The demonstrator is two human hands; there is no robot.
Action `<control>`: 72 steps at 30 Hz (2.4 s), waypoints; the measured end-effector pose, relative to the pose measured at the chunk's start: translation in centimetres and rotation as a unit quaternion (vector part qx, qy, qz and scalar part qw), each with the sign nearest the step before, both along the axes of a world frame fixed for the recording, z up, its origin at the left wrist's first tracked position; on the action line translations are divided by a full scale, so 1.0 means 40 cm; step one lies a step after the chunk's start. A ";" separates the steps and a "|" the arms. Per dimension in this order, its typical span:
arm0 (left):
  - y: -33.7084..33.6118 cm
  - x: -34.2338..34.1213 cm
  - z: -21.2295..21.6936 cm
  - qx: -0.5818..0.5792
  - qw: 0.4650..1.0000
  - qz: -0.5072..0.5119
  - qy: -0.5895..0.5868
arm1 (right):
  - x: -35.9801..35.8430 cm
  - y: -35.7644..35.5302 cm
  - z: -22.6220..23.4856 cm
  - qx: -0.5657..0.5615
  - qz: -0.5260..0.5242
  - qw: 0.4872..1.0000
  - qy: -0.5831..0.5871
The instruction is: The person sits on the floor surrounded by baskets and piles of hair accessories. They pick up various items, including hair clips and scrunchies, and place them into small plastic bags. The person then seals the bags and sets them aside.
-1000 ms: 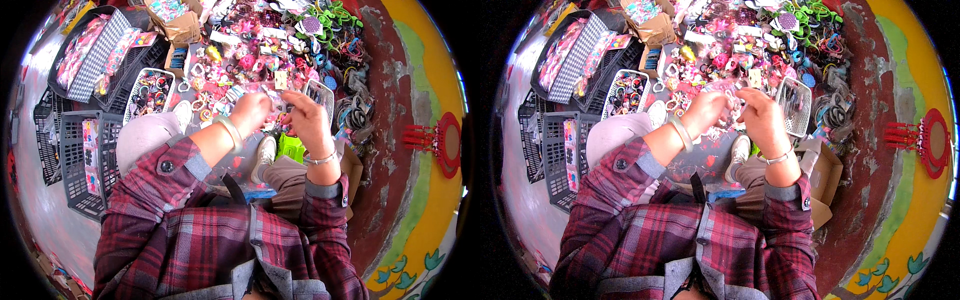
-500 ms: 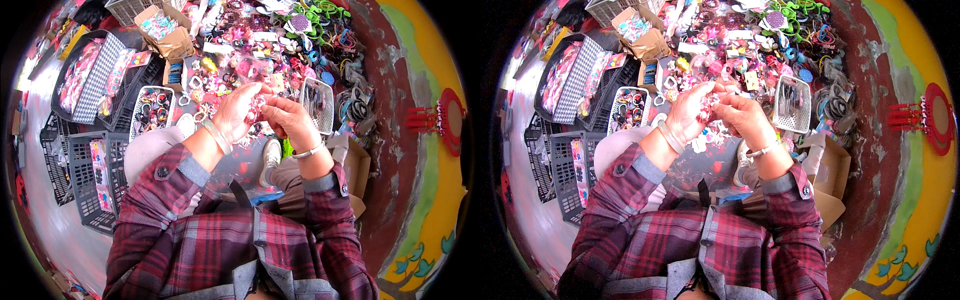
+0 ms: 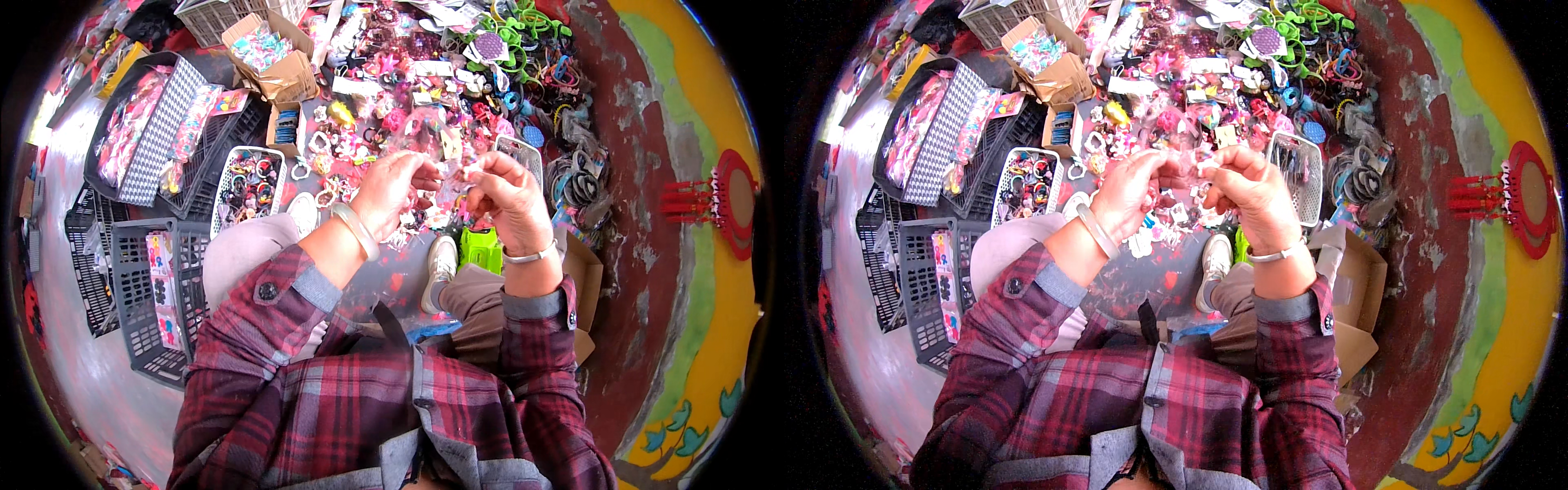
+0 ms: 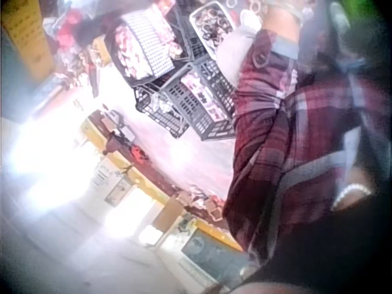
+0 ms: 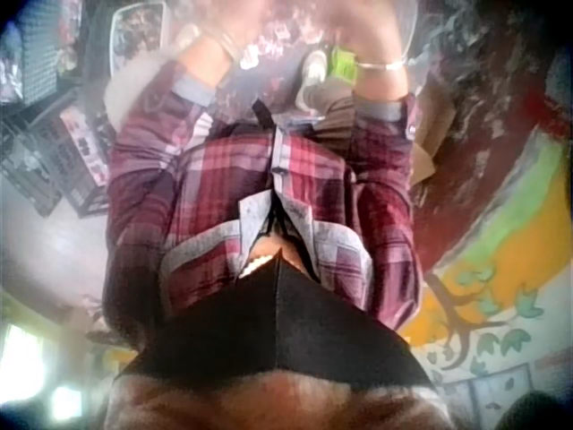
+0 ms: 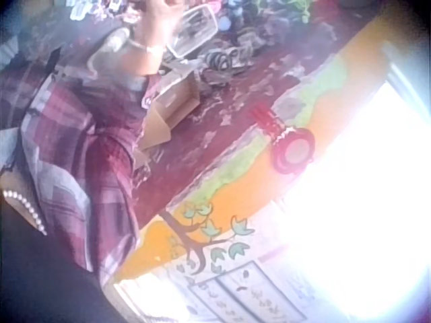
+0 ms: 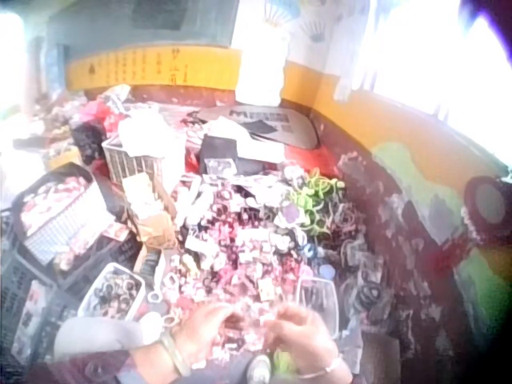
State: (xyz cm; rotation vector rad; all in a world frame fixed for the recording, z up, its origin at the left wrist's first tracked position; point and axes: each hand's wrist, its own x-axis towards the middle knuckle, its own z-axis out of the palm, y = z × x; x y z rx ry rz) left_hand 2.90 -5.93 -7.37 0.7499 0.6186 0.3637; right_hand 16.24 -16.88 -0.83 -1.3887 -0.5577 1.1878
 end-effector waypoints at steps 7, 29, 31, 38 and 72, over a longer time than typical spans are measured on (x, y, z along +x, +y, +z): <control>-0.018 0.009 -0.039 0.211 0.973 -0.085 0.029 | -0.009 0.001 -0.003 0.083 -0.090 0.950 -0.289; -0.053 0.022 -0.078 0.381 0.921 -0.073 0.031 | -0.011 0.000 -0.043 -0.063 0.091 0.734 -0.670; -0.058 0.020 -0.058 0.354 0.931 -0.085 0.024 | -0.010 0.003 -0.055 -0.066 0.092 0.729 -0.675; -0.060 0.023 -0.071 0.317 0.945 -0.083 0.008 | 0.000 0.000 -0.086 -0.039 0.088 0.734 -0.673; 0.064 -0.032 0.086 0.058 0.995 -0.085 -0.015 | 0.024 0.019 -0.077 0.057 -0.019 0.995 0.077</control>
